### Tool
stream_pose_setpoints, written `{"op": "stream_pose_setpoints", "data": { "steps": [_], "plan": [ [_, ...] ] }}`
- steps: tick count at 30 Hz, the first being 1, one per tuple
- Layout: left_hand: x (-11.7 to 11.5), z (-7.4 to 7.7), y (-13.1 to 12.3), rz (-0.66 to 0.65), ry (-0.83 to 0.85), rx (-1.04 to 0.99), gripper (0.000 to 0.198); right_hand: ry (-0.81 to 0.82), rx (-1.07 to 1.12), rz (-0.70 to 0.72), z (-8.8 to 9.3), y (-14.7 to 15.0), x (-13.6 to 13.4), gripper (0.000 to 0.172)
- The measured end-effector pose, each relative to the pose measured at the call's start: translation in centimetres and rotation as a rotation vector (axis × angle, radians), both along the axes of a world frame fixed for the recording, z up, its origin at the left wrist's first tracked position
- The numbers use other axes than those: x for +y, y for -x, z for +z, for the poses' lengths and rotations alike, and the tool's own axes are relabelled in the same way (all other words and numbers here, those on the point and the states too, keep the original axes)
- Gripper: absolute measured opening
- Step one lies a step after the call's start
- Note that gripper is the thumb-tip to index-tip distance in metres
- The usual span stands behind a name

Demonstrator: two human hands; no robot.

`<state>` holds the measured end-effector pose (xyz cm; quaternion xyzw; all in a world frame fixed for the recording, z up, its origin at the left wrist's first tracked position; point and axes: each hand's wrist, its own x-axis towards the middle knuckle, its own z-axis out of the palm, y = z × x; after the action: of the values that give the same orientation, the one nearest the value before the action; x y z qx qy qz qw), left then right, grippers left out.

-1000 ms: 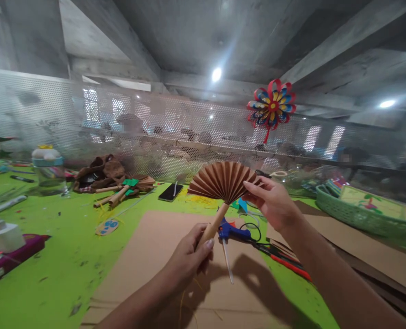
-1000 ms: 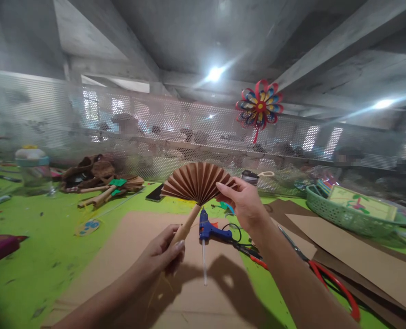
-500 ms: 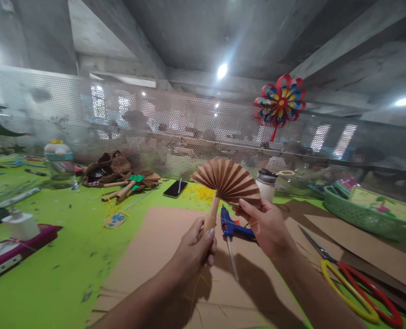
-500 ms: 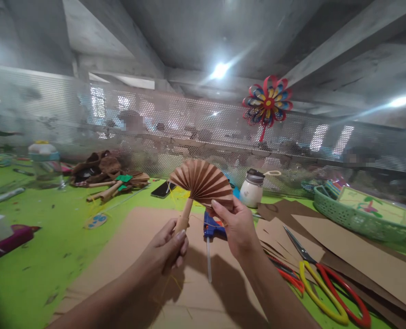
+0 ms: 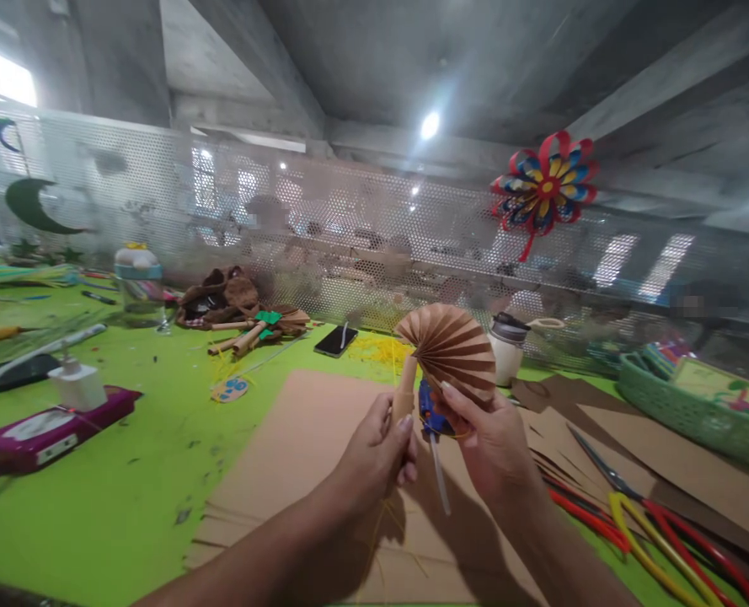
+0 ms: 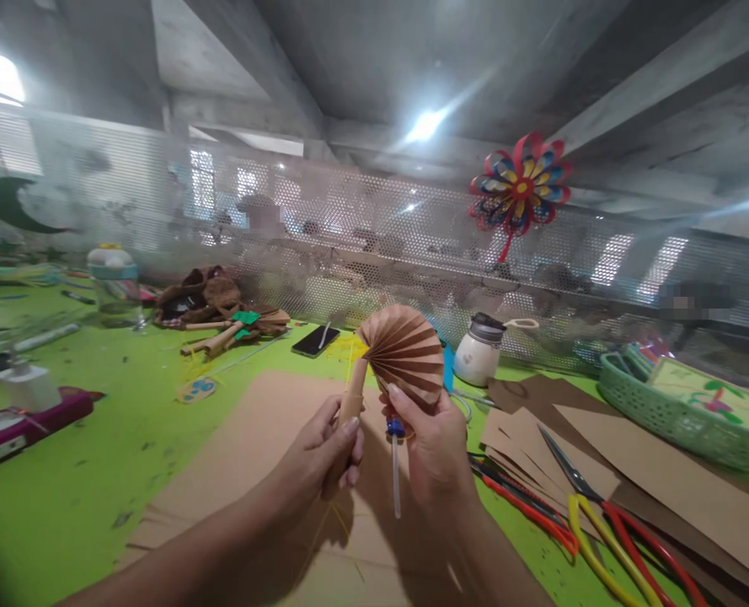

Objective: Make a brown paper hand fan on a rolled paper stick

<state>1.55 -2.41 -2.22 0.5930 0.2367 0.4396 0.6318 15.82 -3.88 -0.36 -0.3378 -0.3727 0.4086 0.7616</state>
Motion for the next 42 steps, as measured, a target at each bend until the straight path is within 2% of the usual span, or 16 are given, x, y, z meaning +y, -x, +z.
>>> {"op": "stream_pose_setpoints", "data": {
  "steps": [7,10,13,19,23,27,33,42],
  "plan": [
    [0.7,-1.4,-0.4,-0.014,-0.058,0.039,0.025,-0.038,0.041,0.105,2.0,-3.5,0.7,0.022],
    [0.3,-1.4,-0.6,-0.036,-0.055,0.019,0.023,-0.009,0.085,0.21,1.8,-3.2,0.8,0.023],
    [0.3,-1.5,-0.7,-0.063,-0.038,-0.008,0.025,0.005,0.024,0.303,1.2,-1.6,0.7,0.02],
    [0.6,-2.2,-1.0,-0.147,0.014,-0.013,0.029,-0.018,0.056,0.226,1.2,0.3,0.8,0.012],
    [0.2,-1.7,-0.9,-0.147,0.055,-0.001,0.027,-0.016,0.018,0.193,1.1,0.3,0.7,0.016],
    [-0.1,-1.1,-0.7,-0.111,0.011,0.042,0.028,-0.007,-0.082,0.141,0.8,0.3,0.6,0.02],
    [-0.4,-0.9,-1.0,-0.062,0.021,0.011,0.029,0.02,-0.163,0.196,0.7,1.3,0.0,0.026],
    [0.6,-2.4,-1.1,-0.018,-0.105,0.032,0.026,0.058,-0.412,0.266,-0.6,0.9,-0.7,0.025]
  ]
}}
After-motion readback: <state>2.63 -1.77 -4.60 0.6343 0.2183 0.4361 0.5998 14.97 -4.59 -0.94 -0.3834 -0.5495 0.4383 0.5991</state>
